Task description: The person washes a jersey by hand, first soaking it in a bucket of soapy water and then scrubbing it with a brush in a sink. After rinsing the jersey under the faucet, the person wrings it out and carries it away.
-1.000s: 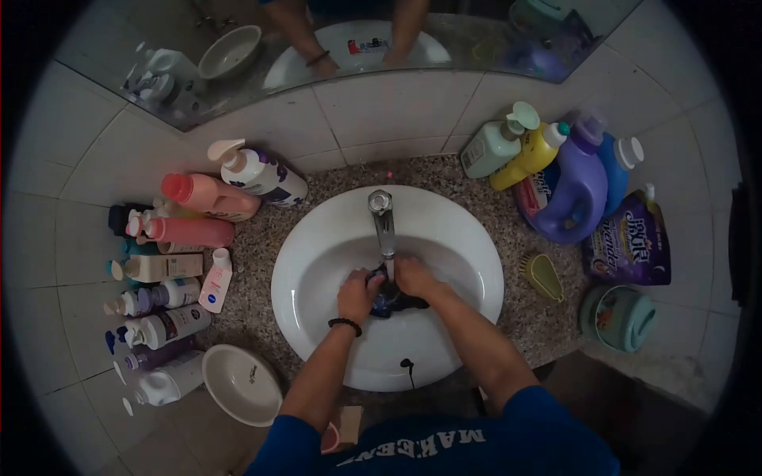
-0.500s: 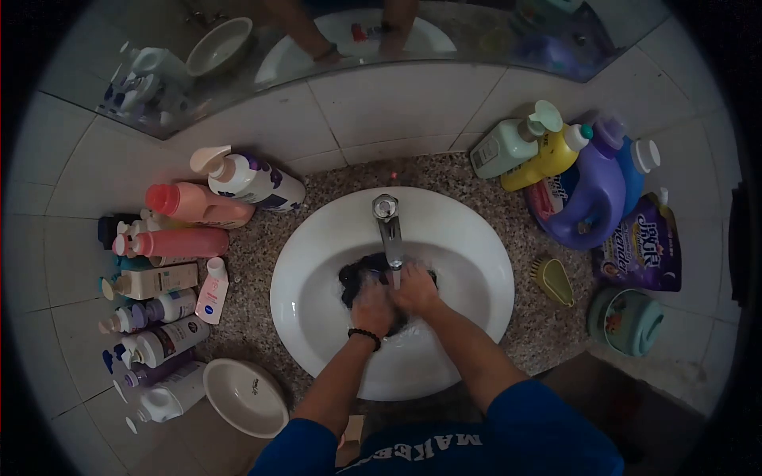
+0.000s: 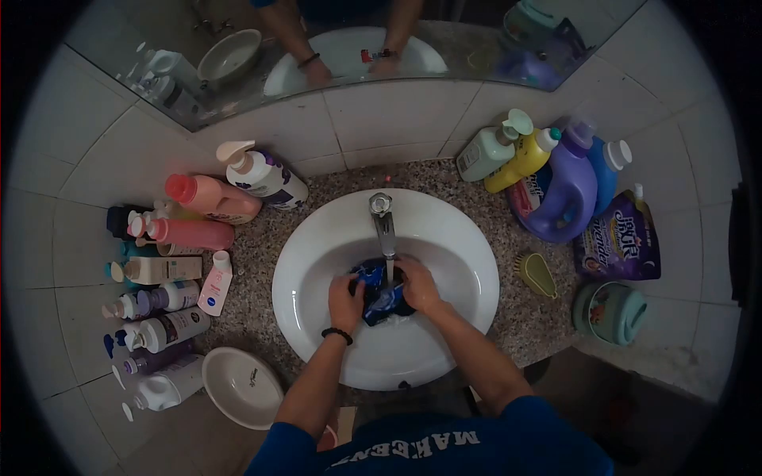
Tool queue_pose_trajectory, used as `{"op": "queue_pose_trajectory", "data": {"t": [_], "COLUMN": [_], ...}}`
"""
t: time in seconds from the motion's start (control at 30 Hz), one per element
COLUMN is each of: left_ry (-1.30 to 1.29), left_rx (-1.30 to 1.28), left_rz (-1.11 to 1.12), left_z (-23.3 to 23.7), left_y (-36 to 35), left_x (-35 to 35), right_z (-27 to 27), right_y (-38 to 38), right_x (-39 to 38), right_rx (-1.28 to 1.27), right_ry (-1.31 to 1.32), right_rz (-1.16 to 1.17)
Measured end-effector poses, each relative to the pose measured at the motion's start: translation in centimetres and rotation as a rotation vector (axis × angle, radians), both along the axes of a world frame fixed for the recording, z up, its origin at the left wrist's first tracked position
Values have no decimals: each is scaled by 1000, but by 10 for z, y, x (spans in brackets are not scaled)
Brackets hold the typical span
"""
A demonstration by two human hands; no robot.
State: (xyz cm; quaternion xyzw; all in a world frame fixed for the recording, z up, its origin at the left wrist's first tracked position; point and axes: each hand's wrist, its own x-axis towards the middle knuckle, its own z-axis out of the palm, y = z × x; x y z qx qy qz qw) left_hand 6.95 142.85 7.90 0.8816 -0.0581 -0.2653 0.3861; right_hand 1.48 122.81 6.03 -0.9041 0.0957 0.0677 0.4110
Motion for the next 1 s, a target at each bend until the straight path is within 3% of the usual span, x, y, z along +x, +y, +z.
{"op": "queue_pose_trajectory", "data": {"t": [0.03, 0.07, 0.13, 0.17, 0.23, 0.37, 0.43, 0.5, 0.53, 0.6, 0.63, 0.67, 0.7, 0.73, 0.77, 0.8, 0.83, 0.87, 0.9, 0.97, 1.0], "left_ry": [-279, -283, -336, -386, -378, -381, -309, -558, -566, -316, -329, -275, -214, -215, -58, 97, 88, -81, -246, -162, -335], "left_rx": [23, 76, 87, 99, 204, 363, 404, 519, 516, 394, 382, 204, 33, 35, 81, 123, 119, 158, 198, 164, 265], "left_rz": [-27, -100, -166, -232, -267, -368, -393, -408, -403, -413, -412, -299, -189, -191, -117, -42, -45, 19, 84, 65, -71], "left_z": [-4, 1, -2, -7, -25, -39, -44, -50, -51, -18, -11, -6, 4, 13, 30, 41, 39, 33, 35, 25, 11], "left_y": [1, -4, -14, -16, -19, -24, -23, -22, -18, -18, -14, -6, 0, 3, 3, 2, -2, -5, -12, -20, -24], "left_x": [-16, -30, -44, -47, -47, -34, -37, -37, -34, -10, -3, 3, 4, 2, 1, 2, -5, -23, -35, -51, -62], "right_z": [-9, -5, 3, -1, -14, -22, -36, -29, -23, -7, 0, 4, 5, 4, 0, -9, -13, -6, 3, 4, 1], "right_y": [5, 13, 30, 29, 24, 19, 18, 18, 18, 19, 16, 8, -1, -6, -4, 0, 3, 6, 13, 30, 31], "right_x": [-9, -12, -12, -12, -9, 16, 25, 26, 26, 33, 36, 34, 28, 22, 13, -3, -14, -17, -23, -31, -31], "right_rx": [-125, -125, -501, -500, -674, -570, -242, -257, -272, -258, -234, -242, -30, 184, 185, 266, 342, 339, 122, -296, -294], "right_ry": [-262, -265, -318, -321, -198, -78, 311, 256, 204, 287, 378, 372, 337, 302, 298, 78, -150, -161, -225, -277, -274], "right_rz": [-33, -32, 32, 33, 271, 355, 257, 221, 185, 108, 34, 32, -7, -48, -52, -203, -349, -350, -300, -125, -128]}}
